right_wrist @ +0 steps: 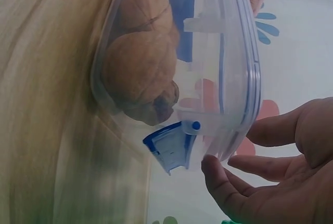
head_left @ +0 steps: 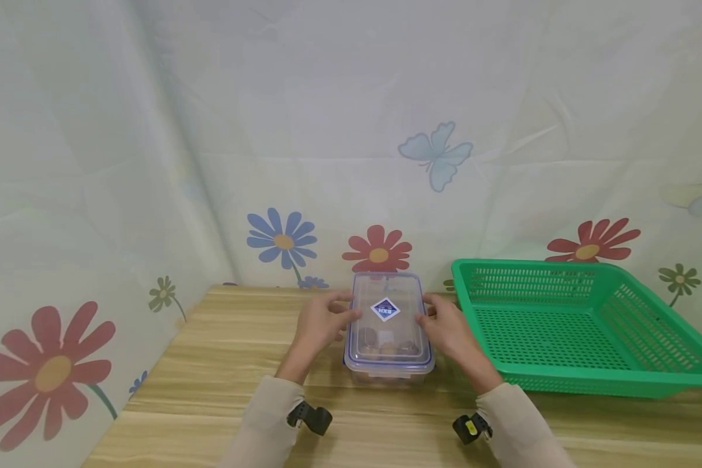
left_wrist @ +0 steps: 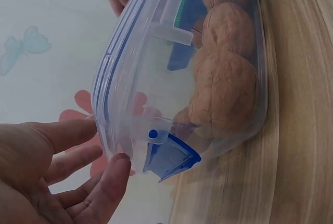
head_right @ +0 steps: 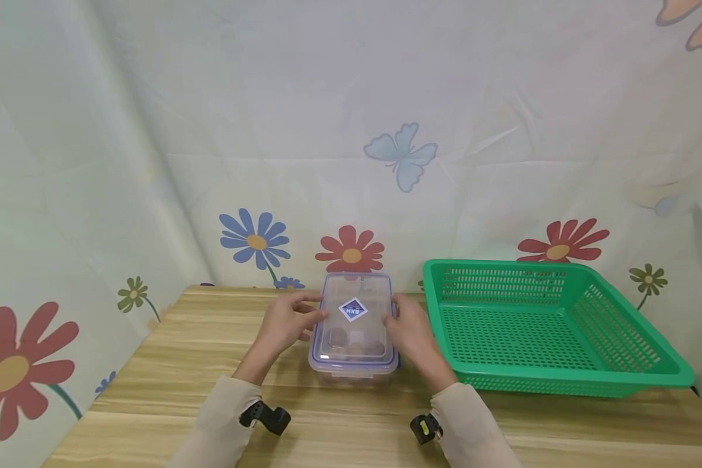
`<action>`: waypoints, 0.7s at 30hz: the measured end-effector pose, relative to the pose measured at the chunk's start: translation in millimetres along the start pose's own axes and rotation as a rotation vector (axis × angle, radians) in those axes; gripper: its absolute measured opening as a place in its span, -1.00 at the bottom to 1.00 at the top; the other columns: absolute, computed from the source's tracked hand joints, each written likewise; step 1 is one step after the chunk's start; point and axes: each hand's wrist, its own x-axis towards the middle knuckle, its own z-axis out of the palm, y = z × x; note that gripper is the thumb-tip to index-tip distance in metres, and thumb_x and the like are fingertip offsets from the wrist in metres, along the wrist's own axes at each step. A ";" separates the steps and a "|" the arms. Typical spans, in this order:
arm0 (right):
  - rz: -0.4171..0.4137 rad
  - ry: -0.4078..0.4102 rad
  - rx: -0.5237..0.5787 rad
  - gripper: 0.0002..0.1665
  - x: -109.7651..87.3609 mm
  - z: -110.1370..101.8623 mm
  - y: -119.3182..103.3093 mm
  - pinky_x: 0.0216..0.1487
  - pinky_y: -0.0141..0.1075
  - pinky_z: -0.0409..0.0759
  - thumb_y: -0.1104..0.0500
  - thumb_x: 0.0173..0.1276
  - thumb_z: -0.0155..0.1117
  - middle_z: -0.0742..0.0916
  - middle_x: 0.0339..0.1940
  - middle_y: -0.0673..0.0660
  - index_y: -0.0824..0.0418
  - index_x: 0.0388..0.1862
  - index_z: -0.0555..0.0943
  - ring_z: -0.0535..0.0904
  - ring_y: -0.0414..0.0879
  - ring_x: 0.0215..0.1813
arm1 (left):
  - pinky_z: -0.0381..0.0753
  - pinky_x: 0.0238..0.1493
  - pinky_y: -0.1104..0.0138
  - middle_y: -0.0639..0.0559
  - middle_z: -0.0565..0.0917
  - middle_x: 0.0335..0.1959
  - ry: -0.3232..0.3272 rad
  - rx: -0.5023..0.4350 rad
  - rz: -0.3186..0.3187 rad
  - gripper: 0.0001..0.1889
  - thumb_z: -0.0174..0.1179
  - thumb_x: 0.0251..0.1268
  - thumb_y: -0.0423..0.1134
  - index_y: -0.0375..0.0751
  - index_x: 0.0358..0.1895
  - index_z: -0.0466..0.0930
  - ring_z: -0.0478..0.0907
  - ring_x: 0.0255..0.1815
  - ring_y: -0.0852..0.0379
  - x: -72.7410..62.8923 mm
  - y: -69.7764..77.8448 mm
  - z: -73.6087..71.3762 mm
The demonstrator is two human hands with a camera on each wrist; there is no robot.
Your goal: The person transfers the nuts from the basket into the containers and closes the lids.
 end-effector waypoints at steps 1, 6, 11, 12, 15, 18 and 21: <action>-0.004 0.005 0.001 -0.47 0.2 0.7 0.5 0.08 0.16 0.74 0.33 0.53 0.23 0.70 0.08 0.51 0.52 0.41 0.49 0.68 0.30 0.06 | 0.85 -0.30 0.02 -0.30 0.79 -0.06 0.003 -0.005 -0.003 -0.59 0.51 0.31 -0.30 -0.30 0.20 0.74 0.79 -0.32 -0.06 0.1 -0.1 -0.1; -0.004 0.011 0.005 -0.49 0.8 4.3 1.2 0.10 0.16 0.73 0.32 0.55 0.22 0.71 0.09 0.51 0.50 0.41 0.51 0.69 0.30 0.08 | 0.85 -0.31 0.03 -0.32 0.78 -0.03 0.015 -0.021 -0.011 -0.58 0.50 0.30 -0.34 -0.33 0.21 0.72 0.80 -0.32 -0.07 0.8 -0.6 -0.8; 0.017 0.002 0.010 -0.49 0.1 8.3 0.4 0.10 0.14 0.73 0.29 0.59 0.21 0.71 0.10 0.47 0.48 0.42 0.51 0.68 0.26 0.05 | 0.85 -0.36 0.11 -0.31 0.79 -0.07 0.025 -0.009 -0.025 -0.59 0.51 0.31 -0.31 -0.34 0.19 0.73 0.80 -0.35 -0.05 1.4 -2.6 -3.2; 0.024 -0.001 0.015 -0.49 -0.1 9.3 0.2 0.10 0.14 0.73 0.28 0.59 0.20 0.71 0.10 0.46 0.47 0.43 0.51 0.68 0.25 0.05 | 0.85 -0.36 0.12 -0.31 0.79 -0.09 0.027 -0.005 -0.029 -0.59 0.51 0.31 -0.30 -0.34 0.19 0.74 0.79 -0.36 -0.05 1.5 -3.2 -3.9; 0.039 -0.008 0.036 -0.50 -0.4 12.3 0.5 0.11 0.13 0.73 0.26 0.61 0.20 0.71 0.11 0.44 0.46 0.43 0.51 0.67 0.24 0.05 | 0.85 -0.35 0.09 -0.29 0.80 -0.12 0.034 0.003 -0.037 -0.59 0.51 0.30 -0.29 -0.33 0.18 0.75 0.79 -0.37 -0.03 2.0 -5.2 -5.8; 0.047 -0.010 0.048 -0.50 -0.7 14.8 1.2 0.10 0.10 0.74 0.25 0.61 0.21 0.72 0.10 0.42 0.45 0.43 0.52 0.67 0.22 0.03 | 0.85 -0.30 0.03 -0.28 0.81 -0.14 0.039 0.005 -0.045 -0.60 0.51 0.30 -0.29 -0.32 0.18 0.75 0.79 -0.39 -0.02 3.2 -7.2 -7.0; 0.056 -0.012 0.051 -0.50 -1.0 16.3 1.9 0.08 0.07 0.76 0.24 0.61 0.22 0.72 0.08 0.38 0.44 0.43 0.53 0.66 0.18 0.00 | 0.85 -0.29 0.01 -0.27 0.81 -0.18 0.038 0.007 -0.054 -0.60 0.51 0.30 -0.29 -0.33 0.17 0.75 0.79 -0.39 -0.01 4.4 -9.0 -7.3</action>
